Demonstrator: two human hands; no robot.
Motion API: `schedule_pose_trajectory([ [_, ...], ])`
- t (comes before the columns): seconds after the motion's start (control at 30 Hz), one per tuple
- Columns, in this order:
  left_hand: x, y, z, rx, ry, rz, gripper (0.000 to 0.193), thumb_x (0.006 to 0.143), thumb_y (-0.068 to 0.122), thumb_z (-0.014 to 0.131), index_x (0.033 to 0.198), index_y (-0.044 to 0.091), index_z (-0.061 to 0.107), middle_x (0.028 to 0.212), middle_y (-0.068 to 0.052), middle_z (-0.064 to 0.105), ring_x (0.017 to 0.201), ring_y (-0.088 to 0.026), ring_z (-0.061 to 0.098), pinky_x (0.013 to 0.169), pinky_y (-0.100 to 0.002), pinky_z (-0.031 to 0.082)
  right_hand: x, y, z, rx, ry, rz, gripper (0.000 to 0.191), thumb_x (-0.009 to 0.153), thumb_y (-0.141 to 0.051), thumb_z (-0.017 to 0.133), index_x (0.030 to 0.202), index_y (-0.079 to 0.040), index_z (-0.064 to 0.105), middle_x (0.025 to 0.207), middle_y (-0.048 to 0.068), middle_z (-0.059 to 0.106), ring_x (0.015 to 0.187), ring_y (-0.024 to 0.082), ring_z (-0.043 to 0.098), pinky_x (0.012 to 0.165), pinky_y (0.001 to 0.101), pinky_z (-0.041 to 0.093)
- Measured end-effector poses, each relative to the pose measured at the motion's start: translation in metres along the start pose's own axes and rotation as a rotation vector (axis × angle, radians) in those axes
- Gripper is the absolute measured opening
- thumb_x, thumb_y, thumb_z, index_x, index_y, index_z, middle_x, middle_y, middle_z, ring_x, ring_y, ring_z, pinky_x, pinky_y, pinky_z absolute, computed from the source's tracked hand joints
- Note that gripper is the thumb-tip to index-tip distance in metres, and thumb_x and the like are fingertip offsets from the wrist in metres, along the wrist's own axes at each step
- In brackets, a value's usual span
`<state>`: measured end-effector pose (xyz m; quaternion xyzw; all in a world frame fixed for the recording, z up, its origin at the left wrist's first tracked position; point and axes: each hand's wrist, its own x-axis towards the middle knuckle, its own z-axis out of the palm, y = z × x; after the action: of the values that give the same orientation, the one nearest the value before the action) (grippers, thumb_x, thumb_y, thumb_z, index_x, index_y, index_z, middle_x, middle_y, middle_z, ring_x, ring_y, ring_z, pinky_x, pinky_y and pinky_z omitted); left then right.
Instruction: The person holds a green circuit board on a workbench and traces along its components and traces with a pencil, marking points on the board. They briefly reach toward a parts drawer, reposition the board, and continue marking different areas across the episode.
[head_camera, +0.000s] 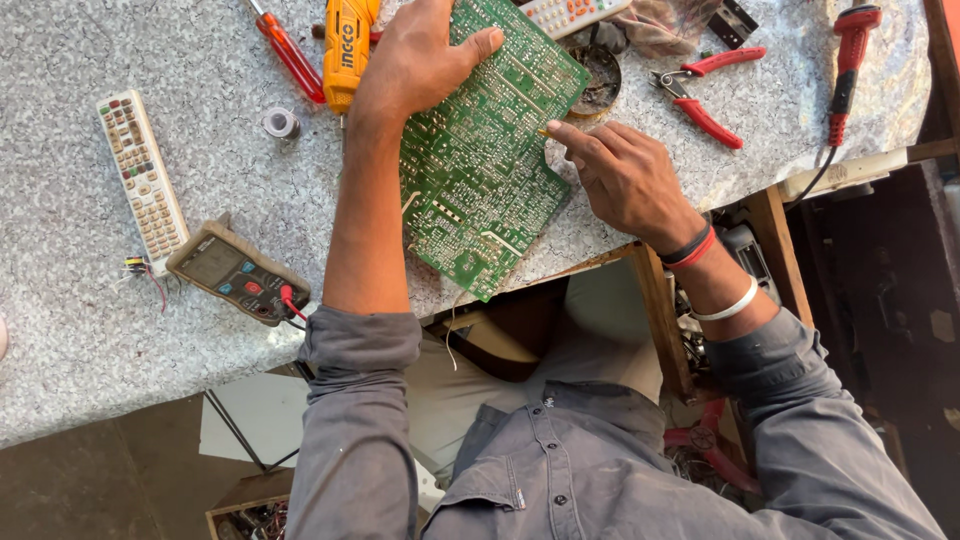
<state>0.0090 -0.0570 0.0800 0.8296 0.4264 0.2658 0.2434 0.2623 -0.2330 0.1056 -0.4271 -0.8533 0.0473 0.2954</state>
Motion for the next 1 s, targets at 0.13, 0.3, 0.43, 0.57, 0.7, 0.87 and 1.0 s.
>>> schedule_pose_trajectory([
  [0.13, 0.001, 0.003, -0.002, 0.025, -0.014, -0.017, 0.058, 0.1, 0.044, 0.077, 0.137, 0.003, 0.058, 0.131, -0.024, 0.066, 0.122, -0.043, 0.063, 0.103, -0.05, 0.05, 0.001, -0.001, -0.001, 0.02, -0.001, 0.019, 0.046, 0.1, 0.002, 0.065, 0.145, -0.002, 0.056, 0.092, 0.011, 0.064, 0.076, 0.026, 0.059, 0.068, 0.04, 0.051],
  [0.3, 0.0, 0.006, -0.004, -0.005, 0.017, 0.036, 0.057, 0.1, 0.041, 0.077, 0.138, 0.003, 0.057, 0.129, -0.026, 0.067, 0.12, -0.045, 0.064, 0.101, -0.051, 0.051, 0.0, 0.0, -0.003, 0.047, 0.054, -0.017, 0.034, 0.102, 0.001, 0.065, 0.136, -0.003, 0.058, 0.107, 0.013, 0.069, 0.085, 0.028, 0.064, 0.073, 0.0395, 0.053],
  [0.43, 0.001, 0.009, -0.004, -0.063, -0.054, -0.065, 0.059, 0.099, 0.042, 0.073, 0.141, 0.005, 0.054, 0.126, -0.023, 0.069, 0.115, -0.037, 0.07, 0.099, -0.048, 0.053, 0.0, 0.002, -0.002, 0.046, 0.049, -0.005, 0.03, 0.098, 0.001, 0.067, 0.127, -0.003, 0.061, 0.103, 0.012, 0.068, 0.088, 0.03, 0.066, 0.074, 0.0406, 0.055],
  [0.57, 0.003, 0.012, -0.003, -0.156, -0.063, 0.033, 0.056, 0.102, 0.038, 0.075, 0.139, 0.001, 0.055, 0.123, -0.023, 0.07, 0.112, -0.034, 0.07, 0.095, -0.046, 0.055, -0.001, 0.003, -0.001, 0.04, 0.044, 0.001, 0.028, 0.095, 0.002, 0.068, 0.122, -0.004, 0.062, 0.102, 0.011, 0.069, 0.088, 0.03, 0.066, 0.074, 0.0407, 0.055],
  [0.7, 0.004, 0.015, -0.005, -0.292, -0.106, 0.041, 0.05, 0.103, 0.036, 0.074, 0.134, 0.001, 0.057, 0.118, -0.017, 0.073, 0.108, -0.028, 0.073, 0.093, -0.041, 0.058, -0.002, 0.003, -0.002, 0.065, 0.033, 0.01, 0.029, 0.093, 0.001, 0.067, 0.121, -0.003, 0.063, 0.095, 0.01, 0.067, 0.084, 0.029, 0.067, 0.07, 0.0404, 0.054],
  [0.87, 0.003, 0.022, -0.006, -0.274, -0.097, 0.02, 0.047, 0.101, 0.036, 0.074, 0.13, 0.001, 0.059, 0.116, -0.017, 0.073, 0.106, -0.029, 0.073, 0.091, -0.042, 0.057, -0.002, 0.001, -0.005, 0.089, -0.006, 0.001, 0.017, 0.095, -0.006, 0.073, 0.112, -0.006, 0.07, 0.081, 0.008, 0.064, 0.069, 0.026, 0.065, 0.058, 0.0385, 0.051],
  [1.0, 0.002, 0.025, -0.007, -0.212, -0.074, 0.034, 0.047, 0.101, 0.036, 0.076, 0.129, 0.001, 0.06, 0.117, -0.019, 0.073, 0.109, -0.032, 0.072, 0.093, -0.044, 0.055, -0.002, 0.001, -0.004, 0.083, 0.009, 0.034, 0.015, 0.097, -0.006, 0.071, 0.111, -0.006, 0.071, 0.08, 0.008, 0.065, 0.068, 0.026, 0.065, 0.057, 0.0388, 0.05],
])
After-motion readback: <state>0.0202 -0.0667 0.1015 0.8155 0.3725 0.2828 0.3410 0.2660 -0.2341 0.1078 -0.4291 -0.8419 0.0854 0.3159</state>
